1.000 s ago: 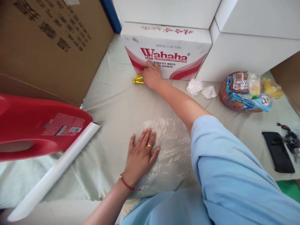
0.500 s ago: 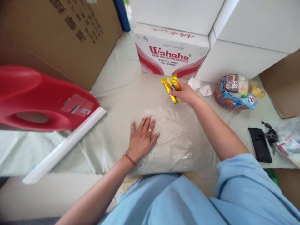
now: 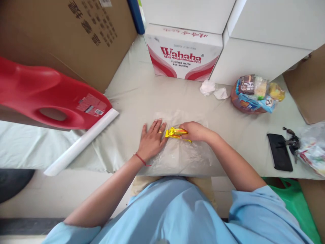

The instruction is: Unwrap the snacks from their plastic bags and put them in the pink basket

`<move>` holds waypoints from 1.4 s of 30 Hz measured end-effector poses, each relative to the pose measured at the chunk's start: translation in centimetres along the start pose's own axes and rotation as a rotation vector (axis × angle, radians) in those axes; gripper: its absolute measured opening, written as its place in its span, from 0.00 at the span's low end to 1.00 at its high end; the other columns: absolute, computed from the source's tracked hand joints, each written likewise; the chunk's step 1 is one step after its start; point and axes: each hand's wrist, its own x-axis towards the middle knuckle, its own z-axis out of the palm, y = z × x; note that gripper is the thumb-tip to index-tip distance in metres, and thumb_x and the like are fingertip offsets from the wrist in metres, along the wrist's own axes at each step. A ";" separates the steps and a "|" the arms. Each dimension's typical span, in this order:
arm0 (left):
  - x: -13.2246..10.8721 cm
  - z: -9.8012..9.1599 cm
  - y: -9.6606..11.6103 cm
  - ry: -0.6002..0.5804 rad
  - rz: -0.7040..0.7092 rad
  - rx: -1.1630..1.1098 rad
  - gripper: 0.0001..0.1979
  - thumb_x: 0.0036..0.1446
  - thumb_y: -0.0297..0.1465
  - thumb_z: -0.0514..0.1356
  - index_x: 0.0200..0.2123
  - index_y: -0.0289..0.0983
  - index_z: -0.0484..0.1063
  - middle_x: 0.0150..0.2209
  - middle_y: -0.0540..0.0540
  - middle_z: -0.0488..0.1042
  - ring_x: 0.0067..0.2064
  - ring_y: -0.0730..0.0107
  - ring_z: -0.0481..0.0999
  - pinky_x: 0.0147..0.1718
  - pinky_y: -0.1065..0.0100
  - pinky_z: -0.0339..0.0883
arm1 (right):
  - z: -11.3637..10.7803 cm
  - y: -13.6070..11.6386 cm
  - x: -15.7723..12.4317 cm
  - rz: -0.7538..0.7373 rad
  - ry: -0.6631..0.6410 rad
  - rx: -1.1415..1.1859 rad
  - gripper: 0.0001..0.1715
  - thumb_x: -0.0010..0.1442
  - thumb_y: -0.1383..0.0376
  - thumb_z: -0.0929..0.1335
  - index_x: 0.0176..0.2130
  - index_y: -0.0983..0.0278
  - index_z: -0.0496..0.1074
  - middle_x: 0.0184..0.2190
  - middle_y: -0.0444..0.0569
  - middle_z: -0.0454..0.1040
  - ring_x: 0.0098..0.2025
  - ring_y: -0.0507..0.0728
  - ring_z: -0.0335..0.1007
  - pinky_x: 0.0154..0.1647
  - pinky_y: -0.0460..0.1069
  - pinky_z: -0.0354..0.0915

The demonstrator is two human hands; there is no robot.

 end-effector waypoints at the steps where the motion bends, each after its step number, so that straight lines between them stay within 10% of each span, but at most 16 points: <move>1: 0.0 0.0 0.0 0.004 -0.003 0.002 0.32 0.73 0.42 0.49 0.75 0.39 0.57 0.77 0.38 0.54 0.78 0.50 0.53 0.74 0.33 0.37 | -0.1 0.2 -0.1 -0.006 0.044 -0.017 0.07 0.57 0.61 0.74 0.34 0.59 0.74 0.35 0.48 0.78 0.36 0.58 0.70 0.36 0.48 0.56; 11: 0.1 0.2 -0.1 0.000 -0.001 0.054 0.30 0.74 0.39 0.47 0.75 0.40 0.57 0.78 0.39 0.53 0.78 0.51 0.52 0.74 0.34 0.39 | 1.1 0.5 -0.7 0.071 0.341 -0.006 0.10 0.66 0.58 0.68 0.34 0.60 0.69 0.34 0.48 0.75 0.36 0.57 0.69 0.37 0.49 0.58; 17: 0.1 0.3 0.0 -0.001 -0.007 0.083 0.30 0.74 0.39 0.45 0.75 0.40 0.57 0.77 0.40 0.53 0.78 0.52 0.53 0.74 0.35 0.40 | 2.2 0.4 -0.8 0.132 0.455 -0.005 0.27 0.72 0.52 0.64 0.63 0.64 0.68 0.58 0.59 0.75 0.55 0.64 0.72 0.51 0.52 0.65; 28: 0.0 0.2 0.1 0.015 0.000 0.069 0.29 0.75 0.39 0.45 0.75 0.40 0.59 0.77 0.40 0.55 0.78 0.52 0.54 0.74 0.35 0.41 | 3.7 -3.3 -1.6 0.078 0.256 -0.410 0.27 0.71 0.50 0.69 0.60 0.64 0.72 0.56 0.61 0.74 0.59 0.71 0.63 0.56 0.60 0.62; 42: 0.0 0.4 0.1 0.051 -0.006 0.017 0.29 0.75 0.43 0.45 0.74 0.41 0.60 0.76 0.40 0.56 0.77 0.53 0.55 0.74 0.35 0.40 | 2.7 -1.6 -2.2 0.135 0.115 -0.488 0.23 0.67 0.59 0.69 0.58 0.65 0.71 0.56 0.63 0.72 0.58 0.70 0.64 0.54 0.59 0.63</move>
